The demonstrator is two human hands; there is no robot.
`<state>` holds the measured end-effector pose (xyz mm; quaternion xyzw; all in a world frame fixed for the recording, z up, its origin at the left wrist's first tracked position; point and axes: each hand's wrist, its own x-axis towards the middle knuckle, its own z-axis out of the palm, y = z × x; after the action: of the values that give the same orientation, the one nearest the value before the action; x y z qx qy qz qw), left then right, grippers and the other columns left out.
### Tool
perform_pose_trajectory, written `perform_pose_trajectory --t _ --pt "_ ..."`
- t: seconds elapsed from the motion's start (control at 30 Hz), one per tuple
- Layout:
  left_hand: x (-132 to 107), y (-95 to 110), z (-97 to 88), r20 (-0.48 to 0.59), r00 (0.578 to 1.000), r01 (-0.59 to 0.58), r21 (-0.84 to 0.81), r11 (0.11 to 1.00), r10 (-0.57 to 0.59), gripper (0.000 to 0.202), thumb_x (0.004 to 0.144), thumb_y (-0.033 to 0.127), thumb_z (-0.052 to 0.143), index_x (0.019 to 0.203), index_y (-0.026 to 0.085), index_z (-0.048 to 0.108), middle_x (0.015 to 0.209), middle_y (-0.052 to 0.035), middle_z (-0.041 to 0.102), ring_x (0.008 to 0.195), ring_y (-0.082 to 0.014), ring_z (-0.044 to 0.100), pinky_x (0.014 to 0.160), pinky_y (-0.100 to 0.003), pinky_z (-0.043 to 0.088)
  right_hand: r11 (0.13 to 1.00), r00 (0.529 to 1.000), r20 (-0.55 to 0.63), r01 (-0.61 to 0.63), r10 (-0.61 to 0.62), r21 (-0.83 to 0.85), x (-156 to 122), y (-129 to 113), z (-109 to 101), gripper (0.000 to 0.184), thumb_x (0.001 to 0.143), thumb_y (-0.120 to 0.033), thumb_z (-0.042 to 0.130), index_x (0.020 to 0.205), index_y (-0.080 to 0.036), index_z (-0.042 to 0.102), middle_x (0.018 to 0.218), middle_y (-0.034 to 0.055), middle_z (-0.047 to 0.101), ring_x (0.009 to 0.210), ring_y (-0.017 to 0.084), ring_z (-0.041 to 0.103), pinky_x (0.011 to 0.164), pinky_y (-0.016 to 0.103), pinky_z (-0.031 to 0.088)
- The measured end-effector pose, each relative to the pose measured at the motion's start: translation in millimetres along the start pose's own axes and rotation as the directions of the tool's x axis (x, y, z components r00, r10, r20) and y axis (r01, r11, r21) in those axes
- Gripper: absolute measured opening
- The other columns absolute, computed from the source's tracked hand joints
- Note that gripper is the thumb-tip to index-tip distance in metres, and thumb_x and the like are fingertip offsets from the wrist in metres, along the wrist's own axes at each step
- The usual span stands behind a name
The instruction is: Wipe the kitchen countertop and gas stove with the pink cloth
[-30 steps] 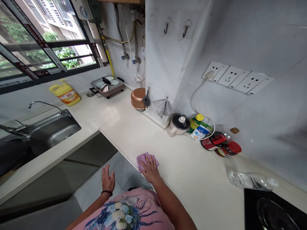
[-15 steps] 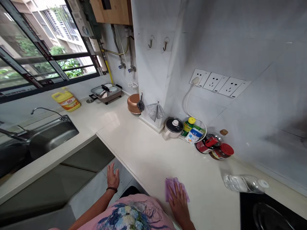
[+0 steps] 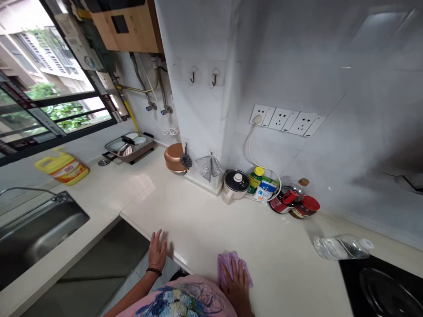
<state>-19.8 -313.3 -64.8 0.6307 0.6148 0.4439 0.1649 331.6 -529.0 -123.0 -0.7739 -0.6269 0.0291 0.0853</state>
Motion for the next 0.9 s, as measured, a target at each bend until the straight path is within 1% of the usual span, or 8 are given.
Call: perform_pose_trajectory --t 0.13,0.23,0.43,0.57,0.67,0.73,0.83,0.9 --pt "50.1 -20.0 -20.4 0.012 0.999 -0.051 -0.022 0.998 0.051 0.051 0.099 0.037 0.046 0.148 0.024 0.054 0.147 -0.0134 0.062 0.153 -0.0307 0.041 0.123 -0.060 0.040 1.000 0.999 0.048 -0.004 0.005 -0.009 60.2 -67.3 -21.8 0.060 0.096 -0.044 0.049 0.156 -0.044 0.044 0.170 -0.0013 0.033 0.159 0.038 0.025 0.126 0.066 0.026" --pt "77.6 -47.5 -45.0 0.009 1.000 -0.011 -0.013 1.000 0.011 0.054 0.098 0.044 0.046 0.146 0.020 0.056 0.147 -0.0146 0.061 0.153 -0.0322 0.041 0.123 -0.058 0.040 0.994 0.992 0.084 -0.087 0.092 -0.062 117.1 -99.6 -40.6 0.062 0.098 -0.040 0.043 0.159 -0.044 0.036 0.175 -0.0019 0.021 0.161 0.034 0.017 0.128 0.061 0.020" --pt "99.2 -105.3 -90.2 0.003 0.997 0.080 -0.005 0.997 -0.080 0.063 0.095 0.057 0.044 0.144 0.020 0.057 0.150 -0.0158 0.059 0.151 -0.0356 0.042 0.123 -0.058 0.040 0.949 0.938 0.167 -0.284 0.305 -0.138 239.7 -112.6 -69.5 0.063 0.103 -0.053 0.031 0.164 -0.043 0.020 0.177 0.0010 0.009 0.162 0.033 0.012 0.129 0.059 0.008" --pt "102.5 -132.1 -111.9 -0.016 0.993 0.115 0.025 0.993 -0.115 0.062 0.094 0.058 0.046 0.145 0.024 0.057 0.150 -0.0119 0.059 0.152 -0.0357 0.041 0.123 -0.059 0.039 0.924 0.912 0.162 -0.361 0.378 -0.126 293.7 -112.3 -74.4 0.065 0.103 -0.056 0.024 0.166 -0.040 0.015 0.177 0.0065 0.008 0.162 0.036 0.014 0.128 0.063 0.008" --pt "104.4 -145.2 -119.9 0.004 0.995 0.100 0.032 0.994 -0.101 0.062 0.094 0.058 0.045 0.145 0.024 0.057 0.149 -0.0119 0.060 0.151 -0.0353 0.042 0.123 -0.059 0.040 0.907 0.892 0.169 -0.404 0.420 -0.122 304.8 -121.3 -72.4 0.066 0.104 -0.054 0.022 0.166 -0.037 0.012 0.177 0.0086 0.007 0.161 0.037 0.014 0.127 0.064 0.009" --pt "107.0 -148.9 -118.4 0.021 0.997 0.070 0.027 0.997 -0.070 0.062 0.094 0.059 0.044 0.143 0.024 0.058 0.148 -0.0120 0.061 0.151 -0.0349 0.043 0.123 -0.058 0.041 0.902 0.885 0.179 -0.414 0.431 -0.125 296.3 -134.3 -69.5 0.065 0.104 -0.052 0.024 0.166 -0.037 0.012 0.178 0.0069 0.006 0.162 0.036 0.012 0.128 0.062 0.008" --pt "114.6 -143.4 -105.1 0.078 0.997 -0.016 0.006 1.000 0.015 0.059 0.096 0.056 0.044 0.143 0.024 0.058 0.146 -0.0120 0.062 0.150 -0.0336 0.044 0.121 -0.057 0.043 0.909 0.894 0.175 -0.395 0.414 -0.131 262.4 -163.6 -60.3 0.064 0.104 -0.049 0.030 0.165 -0.040 0.016 0.178 0.0038 0.006 0.162 0.035 0.011 0.129 0.060 0.006" --pt "122.5 -132.1 -91.0 0.147 0.983 -0.108 -0.022 0.994 0.110 0.056 0.098 0.051 0.044 0.145 0.024 0.058 0.146 -0.0117 0.063 0.152 -0.0327 0.042 0.121 -0.057 0.042 0.929 0.922 0.131 -0.350 0.365 -0.121 228.7 -185.2 -48.4 0.063 0.103 -0.046 0.034 0.164 -0.039 0.021 0.177 0.0045 0.010 0.162 0.036 0.012 0.129 0.062 0.008"
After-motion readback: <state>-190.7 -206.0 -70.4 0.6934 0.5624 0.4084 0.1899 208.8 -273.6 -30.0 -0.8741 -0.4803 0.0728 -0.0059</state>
